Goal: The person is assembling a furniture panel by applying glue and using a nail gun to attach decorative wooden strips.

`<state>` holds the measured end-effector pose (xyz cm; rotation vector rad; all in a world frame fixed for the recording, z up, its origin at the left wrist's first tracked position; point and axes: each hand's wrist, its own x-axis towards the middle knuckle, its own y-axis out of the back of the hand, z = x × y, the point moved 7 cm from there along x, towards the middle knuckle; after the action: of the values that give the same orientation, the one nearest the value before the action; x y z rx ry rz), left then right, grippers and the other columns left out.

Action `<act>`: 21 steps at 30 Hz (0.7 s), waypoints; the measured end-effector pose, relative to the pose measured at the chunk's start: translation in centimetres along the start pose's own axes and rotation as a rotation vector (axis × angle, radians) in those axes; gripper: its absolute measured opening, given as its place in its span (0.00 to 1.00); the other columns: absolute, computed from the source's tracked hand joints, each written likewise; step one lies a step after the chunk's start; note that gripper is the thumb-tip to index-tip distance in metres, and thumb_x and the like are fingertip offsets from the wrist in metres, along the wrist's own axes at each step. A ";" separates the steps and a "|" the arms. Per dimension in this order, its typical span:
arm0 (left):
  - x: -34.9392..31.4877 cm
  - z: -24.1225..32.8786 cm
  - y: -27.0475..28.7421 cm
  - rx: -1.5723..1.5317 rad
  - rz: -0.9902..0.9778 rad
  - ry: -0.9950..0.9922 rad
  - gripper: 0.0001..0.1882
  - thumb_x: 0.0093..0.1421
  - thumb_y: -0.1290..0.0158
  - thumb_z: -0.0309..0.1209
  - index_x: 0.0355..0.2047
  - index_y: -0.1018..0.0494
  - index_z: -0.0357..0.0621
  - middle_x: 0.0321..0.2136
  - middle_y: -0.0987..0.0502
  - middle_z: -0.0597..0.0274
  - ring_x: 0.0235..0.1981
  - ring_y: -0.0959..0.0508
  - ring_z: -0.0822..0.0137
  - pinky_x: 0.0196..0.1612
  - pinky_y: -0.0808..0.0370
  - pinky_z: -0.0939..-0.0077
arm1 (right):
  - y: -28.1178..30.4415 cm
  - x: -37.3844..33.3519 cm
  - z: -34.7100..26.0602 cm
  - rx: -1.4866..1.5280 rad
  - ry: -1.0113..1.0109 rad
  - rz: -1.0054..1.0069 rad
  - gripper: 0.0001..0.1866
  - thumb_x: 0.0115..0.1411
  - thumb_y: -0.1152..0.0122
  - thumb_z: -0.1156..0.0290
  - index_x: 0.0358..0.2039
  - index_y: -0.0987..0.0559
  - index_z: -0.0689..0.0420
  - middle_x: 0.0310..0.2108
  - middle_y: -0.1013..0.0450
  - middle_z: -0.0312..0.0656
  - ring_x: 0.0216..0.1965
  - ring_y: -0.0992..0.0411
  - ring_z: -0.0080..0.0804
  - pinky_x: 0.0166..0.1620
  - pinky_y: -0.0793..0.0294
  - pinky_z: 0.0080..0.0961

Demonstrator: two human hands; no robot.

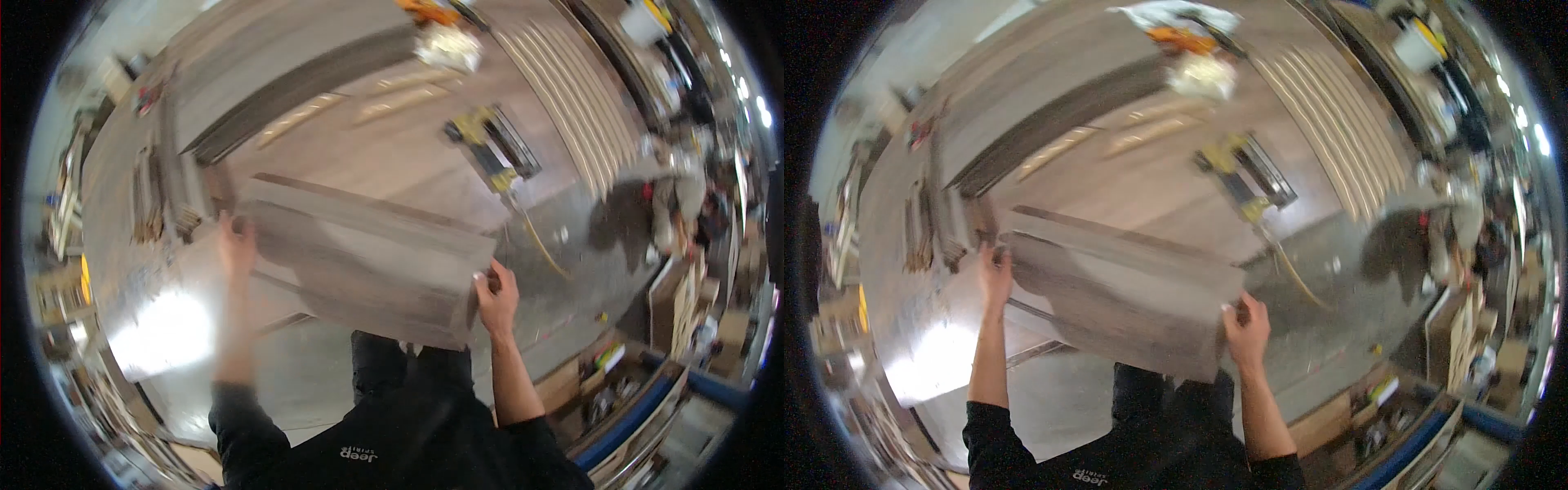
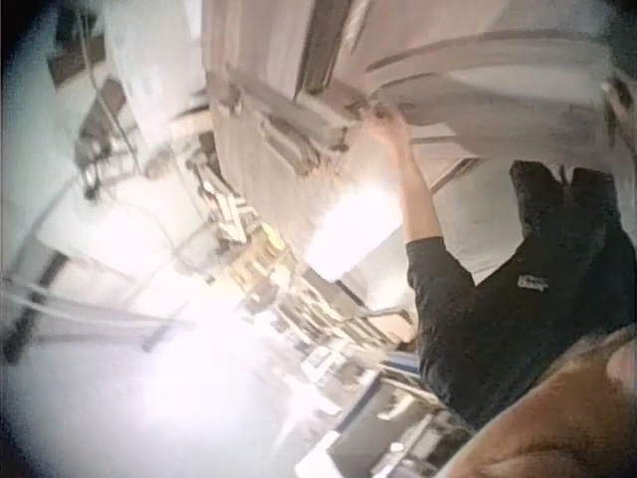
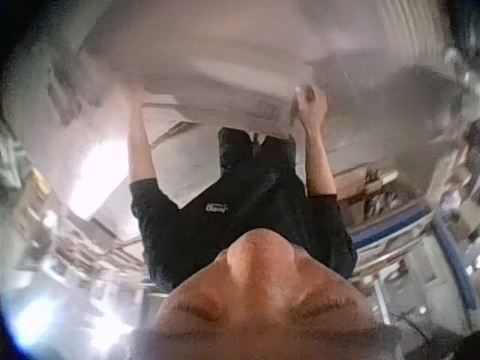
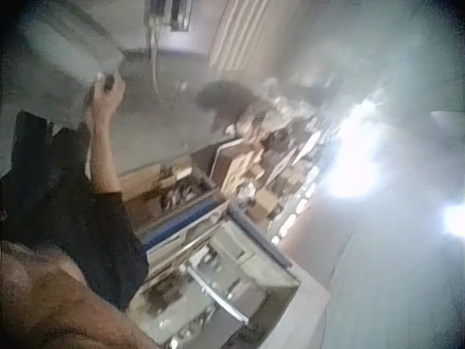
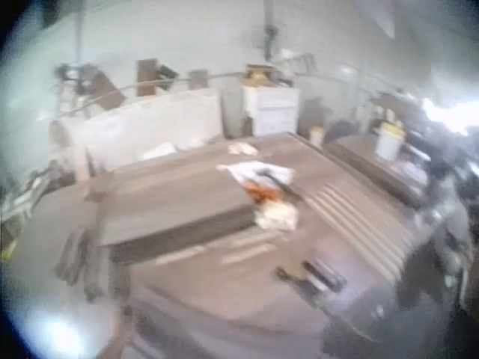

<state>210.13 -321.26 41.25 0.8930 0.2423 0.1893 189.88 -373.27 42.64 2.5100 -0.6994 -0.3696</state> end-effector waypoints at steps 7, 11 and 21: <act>-13.6 23.8 -13.9 0.268 -0.130 -0.785 0.24 0.61 0.41 0.38 0.57 0.27 0.46 0.60 0.30 0.55 0.64 0.34 0.52 0.70 0.49 0.44 | 0.5 1.4 1.0 0.225 -0.040 -0.015 0.27 0.60 0.35 0.71 0.60 0.26 0.58 0.38 0.28 0.46 0.38 0.26 0.36 0.44 0.25 0.29; -18.7 29.6 -20.9 0.179 -0.275 -0.846 0.18 0.60 0.40 0.36 0.50 0.23 0.49 0.51 0.26 0.60 0.59 0.30 0.55 0.69 0.50 0.40 | -0.4 0.8 0.6 0.197 -0.002 -0.073 0.28 0.61 0.36 0.69 0.62 0.28 0.56 0.40 0.28 0.47 0.38 0.26 0.41 0.44 0.25 0.32; -20.0 30.3 -22.4 0.163 -0.160 -0.865 0.09 0.59 0.41 0.30 0.41 0.20 0.47 0.42 0.26 0.59 0.50 0.26 0.56 0.70 0.54 0.40 | -0.1 0.8 1.1 0.246 0.152 0.000 0.26 0.63 0.37 0.68 0.61 0.28 0.56 0.38 0.29 0.44 0.28 0.26 0.41 0.33 0.24 0.34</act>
<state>201.11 -362.81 44.47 1.0351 -0.4818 -0.3732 190.16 -374.11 41.58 2.7334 -0.7211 -0.0945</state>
